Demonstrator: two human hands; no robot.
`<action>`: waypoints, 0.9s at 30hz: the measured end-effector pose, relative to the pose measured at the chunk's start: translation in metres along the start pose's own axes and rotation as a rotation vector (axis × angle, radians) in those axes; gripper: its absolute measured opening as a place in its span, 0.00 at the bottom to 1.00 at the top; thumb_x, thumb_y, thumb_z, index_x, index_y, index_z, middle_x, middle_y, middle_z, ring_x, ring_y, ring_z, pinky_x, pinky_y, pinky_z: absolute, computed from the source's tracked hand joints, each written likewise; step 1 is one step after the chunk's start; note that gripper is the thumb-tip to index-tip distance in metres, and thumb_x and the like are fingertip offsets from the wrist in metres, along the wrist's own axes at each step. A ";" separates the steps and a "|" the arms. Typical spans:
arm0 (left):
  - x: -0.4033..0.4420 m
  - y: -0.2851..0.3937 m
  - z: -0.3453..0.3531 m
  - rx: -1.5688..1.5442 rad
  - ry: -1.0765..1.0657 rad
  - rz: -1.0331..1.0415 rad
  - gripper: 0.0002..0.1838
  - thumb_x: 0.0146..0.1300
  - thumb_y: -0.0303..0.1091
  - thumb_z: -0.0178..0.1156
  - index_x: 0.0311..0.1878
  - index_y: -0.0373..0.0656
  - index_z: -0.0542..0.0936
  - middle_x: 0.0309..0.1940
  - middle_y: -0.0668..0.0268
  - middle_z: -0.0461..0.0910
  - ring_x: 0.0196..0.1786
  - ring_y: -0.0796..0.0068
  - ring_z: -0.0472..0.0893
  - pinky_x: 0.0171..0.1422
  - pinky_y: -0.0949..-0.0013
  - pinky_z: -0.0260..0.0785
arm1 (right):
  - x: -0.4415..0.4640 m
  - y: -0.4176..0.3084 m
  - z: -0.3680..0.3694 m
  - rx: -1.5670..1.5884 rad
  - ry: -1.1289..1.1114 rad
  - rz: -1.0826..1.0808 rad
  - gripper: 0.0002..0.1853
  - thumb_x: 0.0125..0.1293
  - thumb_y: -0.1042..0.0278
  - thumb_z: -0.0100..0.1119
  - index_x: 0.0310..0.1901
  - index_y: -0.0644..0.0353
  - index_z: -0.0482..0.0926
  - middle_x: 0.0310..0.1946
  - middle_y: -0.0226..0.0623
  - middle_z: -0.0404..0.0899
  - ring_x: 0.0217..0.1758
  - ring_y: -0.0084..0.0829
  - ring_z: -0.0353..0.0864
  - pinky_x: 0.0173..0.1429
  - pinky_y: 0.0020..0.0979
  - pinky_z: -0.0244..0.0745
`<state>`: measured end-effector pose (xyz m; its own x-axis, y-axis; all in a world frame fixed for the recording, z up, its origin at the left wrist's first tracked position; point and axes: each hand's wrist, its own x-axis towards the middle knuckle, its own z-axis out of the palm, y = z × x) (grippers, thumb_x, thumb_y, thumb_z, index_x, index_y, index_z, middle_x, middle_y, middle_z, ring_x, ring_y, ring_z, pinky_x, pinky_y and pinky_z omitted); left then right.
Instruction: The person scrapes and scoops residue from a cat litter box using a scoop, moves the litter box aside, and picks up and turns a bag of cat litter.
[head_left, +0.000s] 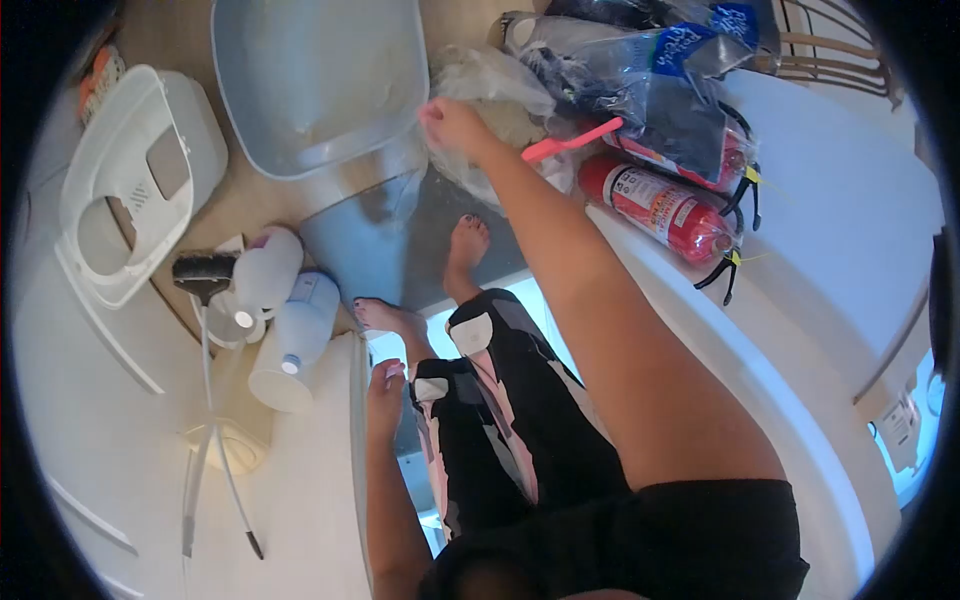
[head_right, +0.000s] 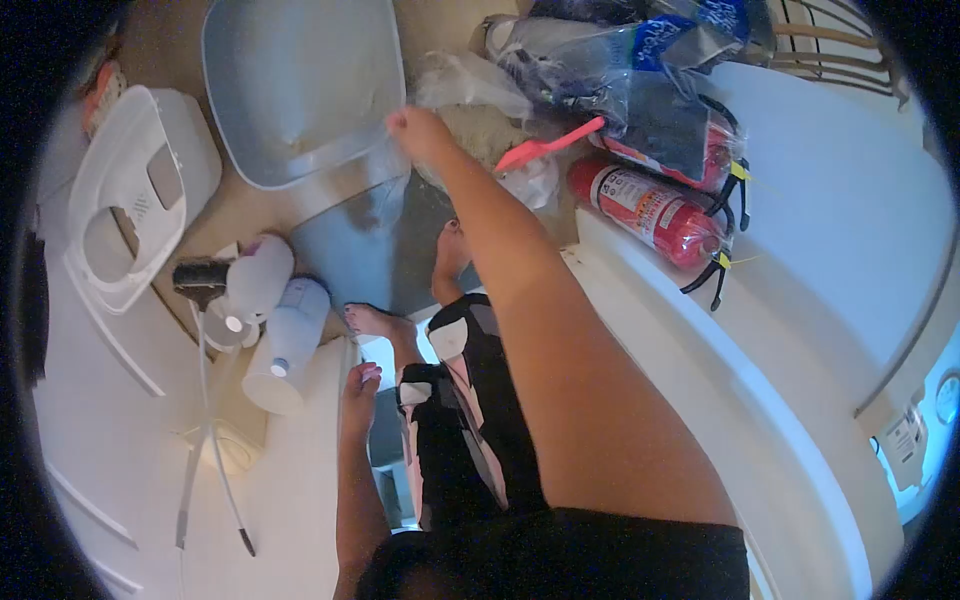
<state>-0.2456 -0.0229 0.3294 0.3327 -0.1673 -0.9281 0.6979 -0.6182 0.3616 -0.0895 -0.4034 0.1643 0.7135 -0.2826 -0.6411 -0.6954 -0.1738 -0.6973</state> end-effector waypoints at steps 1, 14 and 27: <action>0.000 0.010 -0.002 0.007 0.018 0.042 0.11 0.60 0.27 0.51 0.46 0.38 0.71 0.41 0.62 0.76 0.46 0.74 0.73 0.52 0.72 0.63 | -0.033 -0.018 -0.013 0.002 -0.051 0.075 0.15 0.60 0.60 0.50 0.43 0.64 0.72 0.37 0.50 0.78 0.42 0.44 0.77 0.45 0.40 0.71; -0.040 0.112 -0.055 0.160 0.152 0.188 0.13 0.59 0.33 0.55 0.46 0.39 0.72 0.38 0.66 0.75 0.40 0.77 0.72 0.46 0.73 0.64 | -0.313 0.069 -0.112 -0.527 -0.216 0.522 0.20 0.61 0.54 0.48 0.48 0.61 0.72 0.47 0.51 0.75 0.51 0.48 0.74 0.54 0.44 0.68; -0.019 0.185 -0.139 0.431 -0.021 0.415 0.15 0.62 0.36 0.51 0.46 0.35 0.71 0.35 0.64 0.76 0.35 0.74 0.75 0.44 0.70 0.67 | -0.294 -0.147 -0.131 -0.405 0.018 0.301 0.18 0.61 0.50 0.48 0.36 0.59 0.76 0.38 0.47 0.77 0.45 0.44 0.76 0.49 0.42 0.68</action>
<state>-0.0343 -0.0279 0.4260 0.5072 -0.4737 -0.7199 0.1908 -0.7529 0.6298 -0.2084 -0.4182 0.4971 0.4767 -0.3923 -0.7867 -0.8503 -0.4326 -0.2996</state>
